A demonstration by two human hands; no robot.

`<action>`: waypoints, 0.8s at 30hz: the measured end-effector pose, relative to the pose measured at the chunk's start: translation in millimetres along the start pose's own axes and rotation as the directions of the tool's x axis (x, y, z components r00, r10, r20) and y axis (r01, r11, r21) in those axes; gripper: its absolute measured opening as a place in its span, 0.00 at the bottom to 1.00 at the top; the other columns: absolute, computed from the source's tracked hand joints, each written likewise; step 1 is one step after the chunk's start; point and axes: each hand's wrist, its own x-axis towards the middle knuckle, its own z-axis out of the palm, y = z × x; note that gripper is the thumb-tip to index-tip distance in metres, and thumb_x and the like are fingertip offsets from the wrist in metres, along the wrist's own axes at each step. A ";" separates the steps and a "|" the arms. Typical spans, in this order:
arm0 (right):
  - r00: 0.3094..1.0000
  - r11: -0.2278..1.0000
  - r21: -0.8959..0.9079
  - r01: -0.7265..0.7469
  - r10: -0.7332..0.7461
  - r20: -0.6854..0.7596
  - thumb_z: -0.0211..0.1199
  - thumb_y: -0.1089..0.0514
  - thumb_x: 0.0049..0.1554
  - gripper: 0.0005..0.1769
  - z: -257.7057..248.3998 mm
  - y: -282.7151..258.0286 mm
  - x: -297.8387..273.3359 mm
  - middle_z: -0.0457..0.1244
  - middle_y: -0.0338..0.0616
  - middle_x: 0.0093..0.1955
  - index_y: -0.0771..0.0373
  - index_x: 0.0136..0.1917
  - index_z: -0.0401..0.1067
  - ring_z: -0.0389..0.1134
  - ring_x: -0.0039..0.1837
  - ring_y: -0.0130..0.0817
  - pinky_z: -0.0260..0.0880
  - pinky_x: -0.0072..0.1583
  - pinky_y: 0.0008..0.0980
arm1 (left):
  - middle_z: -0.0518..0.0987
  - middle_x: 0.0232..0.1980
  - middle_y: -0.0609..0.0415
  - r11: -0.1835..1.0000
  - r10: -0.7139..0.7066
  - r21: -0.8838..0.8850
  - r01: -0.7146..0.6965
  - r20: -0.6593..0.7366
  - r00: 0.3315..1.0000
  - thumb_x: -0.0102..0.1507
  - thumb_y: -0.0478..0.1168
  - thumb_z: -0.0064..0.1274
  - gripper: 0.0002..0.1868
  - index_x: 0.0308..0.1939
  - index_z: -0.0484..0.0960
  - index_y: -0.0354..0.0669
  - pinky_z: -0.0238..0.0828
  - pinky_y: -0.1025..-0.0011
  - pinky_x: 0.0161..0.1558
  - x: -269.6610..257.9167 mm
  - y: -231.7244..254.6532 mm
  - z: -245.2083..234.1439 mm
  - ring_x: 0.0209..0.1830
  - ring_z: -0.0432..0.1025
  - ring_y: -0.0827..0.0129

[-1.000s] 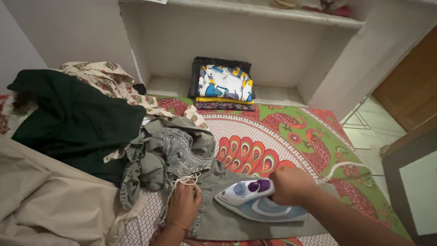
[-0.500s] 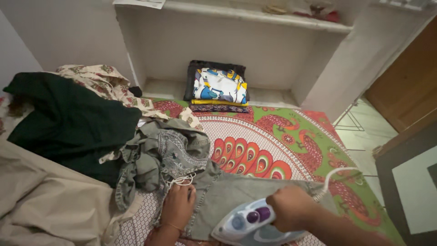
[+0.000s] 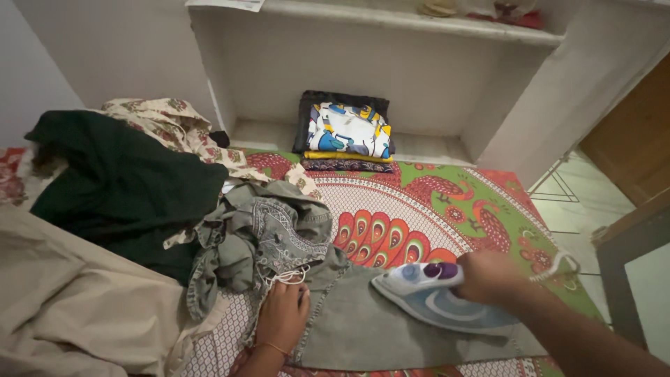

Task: The person irons a grey garment on a bed using a handheld electric iron. They repeatedly smooth the fabric, reposition the garment, and iron different sections including the hem and body. The garment is handled one at a time and remains on the bed throughout.

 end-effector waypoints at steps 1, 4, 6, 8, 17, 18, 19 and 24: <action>0.999 1.000 -0.009 -0.020 0.020 -0.027 0.74 0.41 0.43 0.23 0.1 1.8 6.9 0.72 0.51 0.46 0.56 0.46 0.80 0.75 0.53 0.48 0.75 0.58 0.46 | 0.76 0.45 0.44 1.000 -0.003 -0.007 0.003 0.006 1.000 0.60 0.44 0.55 0.10 0.40 0.78 0.43 0.69 0.54 0.50 0.8 0.5 -0.5 0.49 0.72 0.48; 0.997 0.999 -0.022 -0.039 0.037 -0.069 0.73 0.40 0.45 0.23 -1.5 1.7 9.5 0.72 0.52 0.47 0.56 0.47 0.81 0.74 0.54 0.49 0.75 0.58 0.46 | 0.76 0.45 0.43 1.000 -0.017 0.010 0.017 0.004 1.000 0.61 0.43 0.55 0.10 0.41 0.78 0.43 0.69 0.54 0.50 3.8 0.6 -0.9 0.49 0.72 0.47; 0.999 0.999 -0.025 -0.038 0.037 -0.031 0.72 0.40 0.46 0.22 -2.3 -5.2 -3.0 0.72 0.51 0.47 0.55 0.47 0.81 0.75 0.54 0.48 0.75 0.58 0.46 | 0.76 0.45 0.42 1.000 -0.013 0.020 0.013 -0.002 1.000 0.61 0.43 0.55 0.10 0.42 0.78 0.43 0.69 0.53 0.49 -0.9 0.2 1.3 0.49 0.72 0.47; 0.999 0.999 -0.027 -0.031 0.032 0.038 0.72 0.41 0.45 0.21 -10.5 -15.2 -13.2 0.72 0.50 0.47 0.54 0.48 0.81 0.75 0.53 0.48 0.75 0.59 0.45 | 0.76 0.45 0.43 1.000 0.012 0.021 -0.011 -0.031 0.999 0.60 0.44 0.55 0.10 0.41 0.79 0.43 0.69 0.53 0.49 2.2 -1.8 3.7 0.48 0.72 0.47; 0.928 0.923 -0.100 0.372 -0.372 0.017 0.71 0.44 0.44 0.16 10.1 -54.0 -60.6 0.70 0.50 0.39 0.55 0.42 0.80 0.73 0.47 0.52 0.73 0.54 0.49 | 0.77 0.45 0.45 0.998 -0.034 -0.057 0.033 -0.013 0.999 0.59 0.42 0.55 0.09 0.40 0.78 0.43 0.70 0.54 0.48 2.3 -0.9 -0.2 0.48 0.73 0.49; 0.937 0.931 -0.108 0.349 -0.348 0.030 0.71 0.44 0.43 0.18 8.9 -54.9 -57.8 0.70 0.50 0.39 0.55 0.43 0.80 0.73 0.47 0.52 0.73 0.54 0.48 | 0.77 0.45 0.45 0.997 -0.044 -0.069 0.044 0.004 0.999 0.59 0.42 0.55 0.09 0.41 0.79 0.43 0.70 0.54 0.48 3.2 0.0 -0.5 0.48 0.73 0.49; 0.944 0.938 -0.113 0.329 -0.326 0.042 0.71 0.43 0.43 0.19 7.6 -58.3 -53.8 0.70 0.50 0.39 0.54 0.45 0.79 0.73 0.47 0.52 0.73 0.54 0.48 | 0.77 0.45 0.45 0.996 -0.055 -0.076 0.057 0.023 0.998 0.60 0.42 0.55 0.10 0.41 0.79 0.43 0.70 0.54 0.48 3.6 -0.2 -1.4 0.48 0.73 0.49; 0.967 0.964 -0.066 0.256 -0.256 0.012 0.71 0.44 0.44 0.19 -5.5 -74.9 -23.9 0.70 0.52 0.40 0.56 0.46 0.78 0.73 0.47 0.53 0.74 0.53 0.49 | 0.78 0.45 0.44 0.994 -0.022 -0.105 0.020 -0.014 1.000 0.59 0.41 0.55 0.09 0.41 0.79 0.42 0.70 0.55 0.49 2.7 -2.0 1.4 0.48 0.73 0.48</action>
